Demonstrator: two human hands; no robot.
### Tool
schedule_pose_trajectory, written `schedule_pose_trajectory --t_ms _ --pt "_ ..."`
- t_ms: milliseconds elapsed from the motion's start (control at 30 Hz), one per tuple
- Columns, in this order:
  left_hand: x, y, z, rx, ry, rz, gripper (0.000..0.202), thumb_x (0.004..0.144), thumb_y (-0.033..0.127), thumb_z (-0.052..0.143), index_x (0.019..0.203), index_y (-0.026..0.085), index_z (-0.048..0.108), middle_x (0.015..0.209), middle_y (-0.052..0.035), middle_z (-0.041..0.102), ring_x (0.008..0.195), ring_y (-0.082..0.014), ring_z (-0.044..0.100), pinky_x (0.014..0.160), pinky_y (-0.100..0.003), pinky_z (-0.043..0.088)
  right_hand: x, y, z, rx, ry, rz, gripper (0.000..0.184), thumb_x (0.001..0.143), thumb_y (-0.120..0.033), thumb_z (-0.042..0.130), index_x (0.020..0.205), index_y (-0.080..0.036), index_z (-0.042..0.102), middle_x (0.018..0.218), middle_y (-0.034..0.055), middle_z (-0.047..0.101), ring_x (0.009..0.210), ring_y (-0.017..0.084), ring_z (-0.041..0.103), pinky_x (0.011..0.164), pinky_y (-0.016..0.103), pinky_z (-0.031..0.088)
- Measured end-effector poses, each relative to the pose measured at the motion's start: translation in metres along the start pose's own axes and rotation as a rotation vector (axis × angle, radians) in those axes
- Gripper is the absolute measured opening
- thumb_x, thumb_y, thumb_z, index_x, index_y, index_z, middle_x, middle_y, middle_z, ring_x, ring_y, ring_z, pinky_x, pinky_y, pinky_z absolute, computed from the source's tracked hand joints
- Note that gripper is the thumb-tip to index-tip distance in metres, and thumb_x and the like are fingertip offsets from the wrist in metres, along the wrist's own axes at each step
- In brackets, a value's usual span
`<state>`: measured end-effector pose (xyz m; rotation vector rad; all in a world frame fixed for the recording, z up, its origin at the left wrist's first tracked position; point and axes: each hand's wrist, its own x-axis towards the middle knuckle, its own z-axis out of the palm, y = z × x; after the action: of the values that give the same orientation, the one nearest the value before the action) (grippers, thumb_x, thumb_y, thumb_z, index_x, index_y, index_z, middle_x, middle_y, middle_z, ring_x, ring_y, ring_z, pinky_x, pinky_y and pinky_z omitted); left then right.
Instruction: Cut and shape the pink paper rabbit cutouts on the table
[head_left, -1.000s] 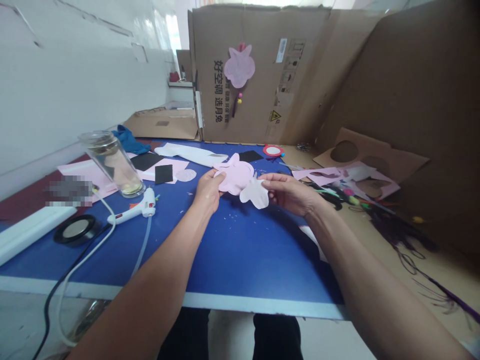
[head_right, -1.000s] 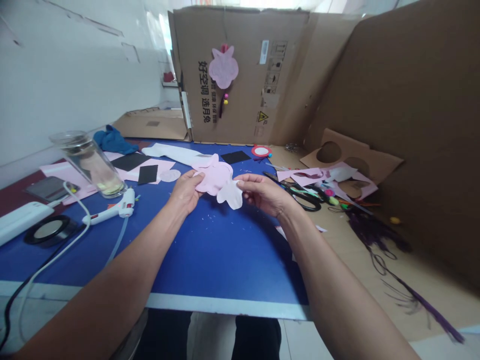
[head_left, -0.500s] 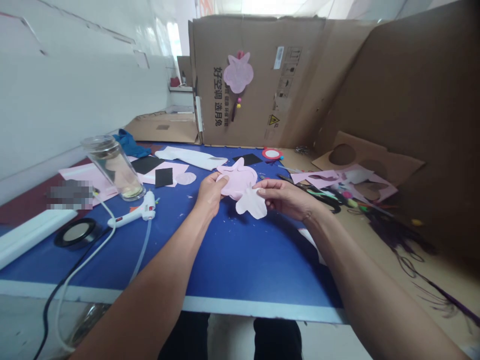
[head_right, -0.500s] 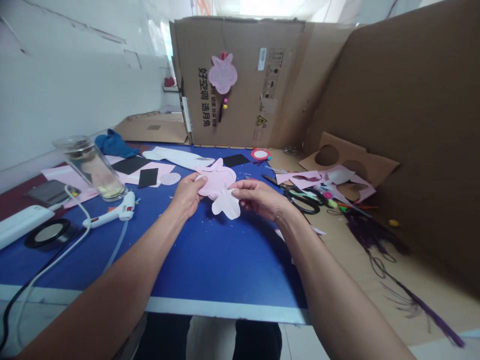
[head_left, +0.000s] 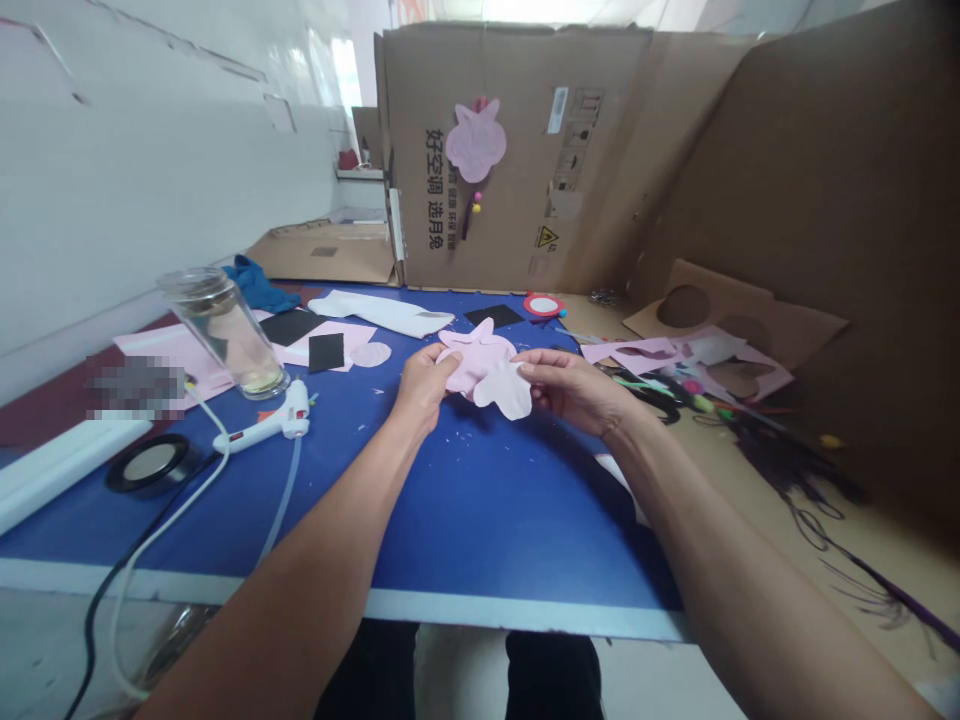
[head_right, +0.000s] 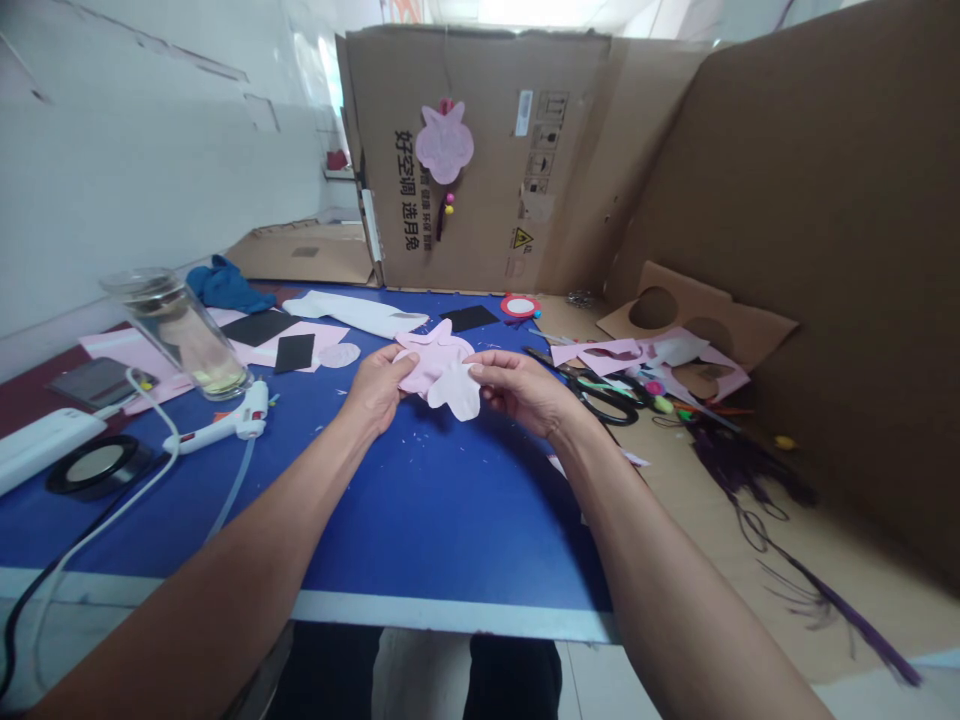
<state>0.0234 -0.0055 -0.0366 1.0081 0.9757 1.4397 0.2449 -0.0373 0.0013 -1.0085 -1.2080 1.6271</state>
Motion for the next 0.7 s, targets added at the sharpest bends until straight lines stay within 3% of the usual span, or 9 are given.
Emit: schedule_pose_trajectory --t_ms 200,500,700 --pt "-0.006 0.002 0.007 0.002 -0.022 -0.016 0.015 0.075 0.025 0.079 0.087 0.017 0.075 0.08 -0.0042 0.074 0.064 -0.0154 0.064 0.062 -0.027 0.049 0.002 0.001 -0.001 -0.006 0.081 -0.051 0.036 0.068 -0.037 0.095 0.095 -0.023 0.076 0.076 -0.0011 0.064 0.062 0.011 0.047 0.057 0.027 0.04" --pt "-0.016 0.006 0.016 0.001 -0.099 -0.05 0.016 0.075 0.025 0.08 0.089 0.017 0.078 0.081 -0.005 0.075 0.062 -0.0142 0.062 0.062 -0.027 0.048 0.002 0.002 0.003 -0.009 0.055 -0.064 0.042 0.065 -0.04 0.097 0.096 -0.022 0.077 0.076 -0.002 0.064 0.061 0.01 0.047 0.057 0.026 0.04" --pt "-0.015 0.006 0.016 -0.007 -0.082 -0.08 0.008 0.076 0.019 0.078 0.083 0.017 0.077 0.079 -0.0059 0.074 0.064 -0.0142 0.064 0.062 -0.026 0.047 0.006 0.009 0.001 -0.138 0.174 -0.113 0.038 0.068 -0.041 0.094 0.095 -0.021 0.077 0.076 -0.0011 0.065 0.06 0.01 0.048 0.056 0.027 0.037"
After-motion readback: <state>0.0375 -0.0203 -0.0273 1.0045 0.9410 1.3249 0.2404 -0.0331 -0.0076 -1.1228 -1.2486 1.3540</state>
